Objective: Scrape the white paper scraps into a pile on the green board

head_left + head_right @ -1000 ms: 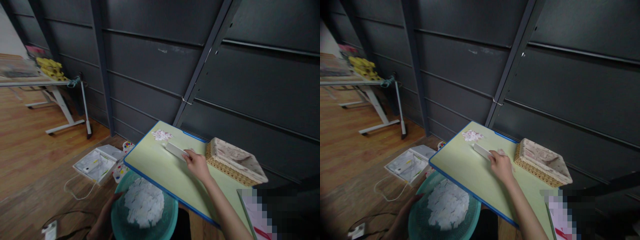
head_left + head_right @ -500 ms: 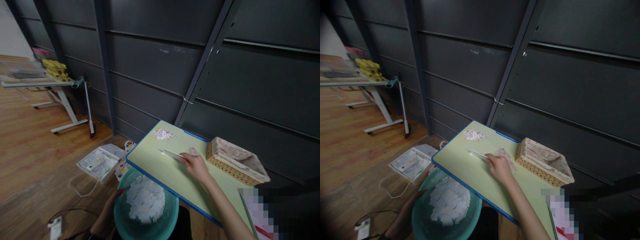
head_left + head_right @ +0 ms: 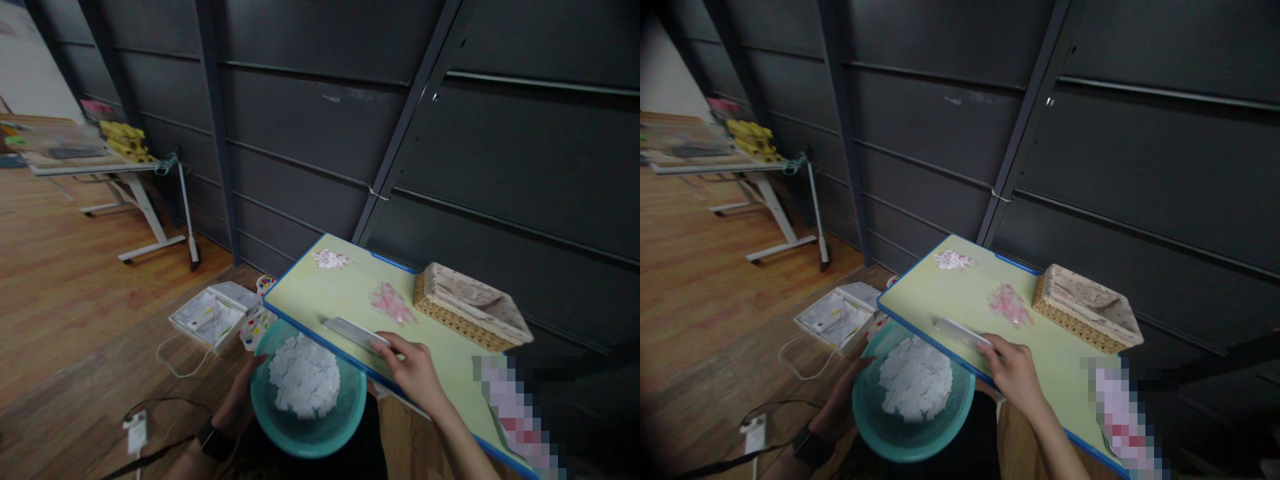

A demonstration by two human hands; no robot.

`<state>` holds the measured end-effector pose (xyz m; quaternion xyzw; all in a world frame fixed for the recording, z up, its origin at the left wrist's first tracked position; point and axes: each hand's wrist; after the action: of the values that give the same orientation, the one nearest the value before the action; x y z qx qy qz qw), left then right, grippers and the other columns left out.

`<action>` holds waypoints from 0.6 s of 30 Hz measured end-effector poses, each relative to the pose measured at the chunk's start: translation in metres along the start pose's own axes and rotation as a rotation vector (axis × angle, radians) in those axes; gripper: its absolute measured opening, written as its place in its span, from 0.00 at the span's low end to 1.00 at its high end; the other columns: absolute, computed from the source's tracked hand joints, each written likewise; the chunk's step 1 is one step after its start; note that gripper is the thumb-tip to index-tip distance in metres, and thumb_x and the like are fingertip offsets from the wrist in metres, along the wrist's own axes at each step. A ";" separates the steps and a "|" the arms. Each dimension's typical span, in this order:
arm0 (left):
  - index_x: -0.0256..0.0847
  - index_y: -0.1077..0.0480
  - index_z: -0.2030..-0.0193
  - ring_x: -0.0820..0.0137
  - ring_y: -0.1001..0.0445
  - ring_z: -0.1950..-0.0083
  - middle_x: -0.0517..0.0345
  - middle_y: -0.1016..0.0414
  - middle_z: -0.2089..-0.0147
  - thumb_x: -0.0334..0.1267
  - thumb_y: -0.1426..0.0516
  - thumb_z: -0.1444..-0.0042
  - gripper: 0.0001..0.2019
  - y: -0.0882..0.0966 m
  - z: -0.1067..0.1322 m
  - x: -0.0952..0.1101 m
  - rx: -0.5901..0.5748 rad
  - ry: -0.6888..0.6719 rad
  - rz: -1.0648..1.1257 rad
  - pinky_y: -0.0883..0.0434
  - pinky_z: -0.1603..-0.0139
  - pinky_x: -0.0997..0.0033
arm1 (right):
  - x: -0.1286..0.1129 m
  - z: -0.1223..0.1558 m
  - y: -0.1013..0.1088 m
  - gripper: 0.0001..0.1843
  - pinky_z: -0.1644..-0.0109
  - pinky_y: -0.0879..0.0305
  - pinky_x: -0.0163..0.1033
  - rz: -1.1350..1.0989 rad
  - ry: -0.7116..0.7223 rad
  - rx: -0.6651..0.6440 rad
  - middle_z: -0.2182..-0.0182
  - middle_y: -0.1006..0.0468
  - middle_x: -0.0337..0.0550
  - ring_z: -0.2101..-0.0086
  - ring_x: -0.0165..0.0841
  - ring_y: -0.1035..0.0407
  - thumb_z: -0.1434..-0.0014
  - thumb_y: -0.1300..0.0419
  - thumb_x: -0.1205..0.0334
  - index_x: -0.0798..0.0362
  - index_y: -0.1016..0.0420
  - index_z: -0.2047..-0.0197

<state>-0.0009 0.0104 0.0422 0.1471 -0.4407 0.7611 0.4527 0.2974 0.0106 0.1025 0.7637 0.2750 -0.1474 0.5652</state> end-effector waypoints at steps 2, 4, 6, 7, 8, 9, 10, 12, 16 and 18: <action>0.30 0.33 0.47 0.64 0.23 0.76 0.55 0.19 0.74 0.36 0.43 0.45 0.20 0.001 -0.002 -0.001 0.000 -0.002 -0.010 0.30 0.74 0.68 | 0.003 -0.002 -0.007 0.17 0.66 0.33 0.34 0.080 0.005 0.072 0.69 0.18 0.43 0.72 0.34 0.25 0.37 0.50 0.54 0.51 0.22 0.58; 0.31 0.35 0.44 0.62 0.23 0.76 0.54 0.18 0.72 0.36 0.43 0.46 0.22 0.003 -0.003 -0.002 0.007 0.006 -0.013 0.30 0.73 0.66 | 0.003 -0.002 -0.013 0.17 0.68 0.35 0.33 0.141 0.026 0.074 0.71 0.19 0.44 0.74 0.33 0.25 0.37 0.50 0.55 0.51 0.22 0.58; 0.30 0.33 0.46 0.62 0.22 0.75 0.53 0.18 0.72 0.35 0.43 0.47 0.21 0.004 -0.004 -0.003 -0.015 0.003 0.005 0.29 0.73 0.66 | -0.001 0.001 -0.016 0.17 0.69 0.35 0.33 0.151 0.051 0.039 0.72 0.19 0.44 0.75 0.33 0.26 0.37 0.51 0.56 0.51 0.22 0.59; 0.30 0.32 0.47 0.62 0.22 0.76 0.54 0.18 0.73 0.35 0.43 0.46 0.20 0.004 -0.004 -0.003 -0.031 -0.003 0.017 0.29 0.73 0.66 | -0.004 0.003 -0.016 0.17 0.69 0.36 0.33 0.142 0.063 0.019 0.71 0.19 0.44 0.75 0.32 0.26 0.37 0.51 0.56 0.51 0.22 0.59; 0.29 0.31 0.49 0.63 0.23 0.77 0.54 0.19 0.75 0.35 0.43 0.46 0.18 0.004 -0.004 -0.003 -0.037 -0.010 0.023 0.30 0.75 0.67 | -0.008 0.006 -0.016 0.17 0.69 0.36 0.32 0.128 0.075 -0.001 0.71 0.19 0.44 0.74 0.32 0.26 0.37 0.52 0.56 0.51 0.22 0.59; 0.29 0.31 0.50 0.64 0.24 0.79 0.55 0.19 0.76 0.34 0.44 0.45 0.16 0.003 -0.003 -0.002 -0.037 -0.013 0.023 0.30 0.77 0.68 | -0.012 0.009 -0.016 0.18 0.68 0.35 0.32 0.113 0.085 -0.019 0.71 0.19 0.44 0.74 0.32 0.26 0.36 0.52 0.55 0.51 0.22 0.59; 0.30 0.31 0.51 0.64 0.24 0.79 0.56 0.20 0.77 0.34 0.45 0.44 0.16 0.002 -0.002 -0.002 -0.037 -0.013 0.020 0.31 0.78 0.68 | -0.016 0.012 -0.015 0.18 0.67 0.35 0.32 0.097 0.092 -0.034 0.70 0.19 0.44 0.73 0.32 0.26 0.36 0.52 0.55 0.51 0.22 0.59; 0.30 0.32 0.49 0.63 0.22 0.77 0.55 0.19 0.75 0.33 0.46 0.44 0.16 -0.001 0.002 0.000 -0.042 -0.023 0.016 0.30 0.78 0.68 | -0.021 0.017 -0.014 0.17 0.67 0.35 0.32 0.065 0.090 -0.038 0.71 0.19 0.43 0.73 0.32 0.26 0.36 0.51 0.55 0.51 0.22 0.59; 0.32 0.34 0.47 0.60 0.19 0.66 0.53 0.18 0.70 0.30 0.46 0.45 0.17 -0.006 0.008 0.001 -0.079 -0.084 0.053 0.25 0.67 0.63 | -0.021 0.021 -0.016 0.16 0.70 0.36 0.31 -0.008 0.031 0.016 0.74 0.20 0.41 0.76 0.31 0.27 0.37 0.50 0.55 0.51 0.22 0.60; 0.31 0.34 0.48 0.60 0.19 0.66 0.52 0.18 0.70 0.30 0.46 0.45 0.17 -0.006 0.009 0.001 -0.068 -0.069 0.043 0.24 0.66 0.62 | -0.018 0.020 -0.017 0.16 0.70 0.36 0.32 -0.030 0.000 0.050 0.72 0.20 0.41 0.75 0.31 0.27 0.38 0.49 0.55 0.51 0.22 0.60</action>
<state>0.0017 0.0046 0.0515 0.1484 -0.4848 0.7496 0.4255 0.2747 -0.0093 0.0927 0.7735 0.2826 -0.1628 0.5435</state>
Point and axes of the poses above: each hand's wrist, its own z-axis away from the middle knuckle, its own y-axis out of the back of the hand, x = y × z
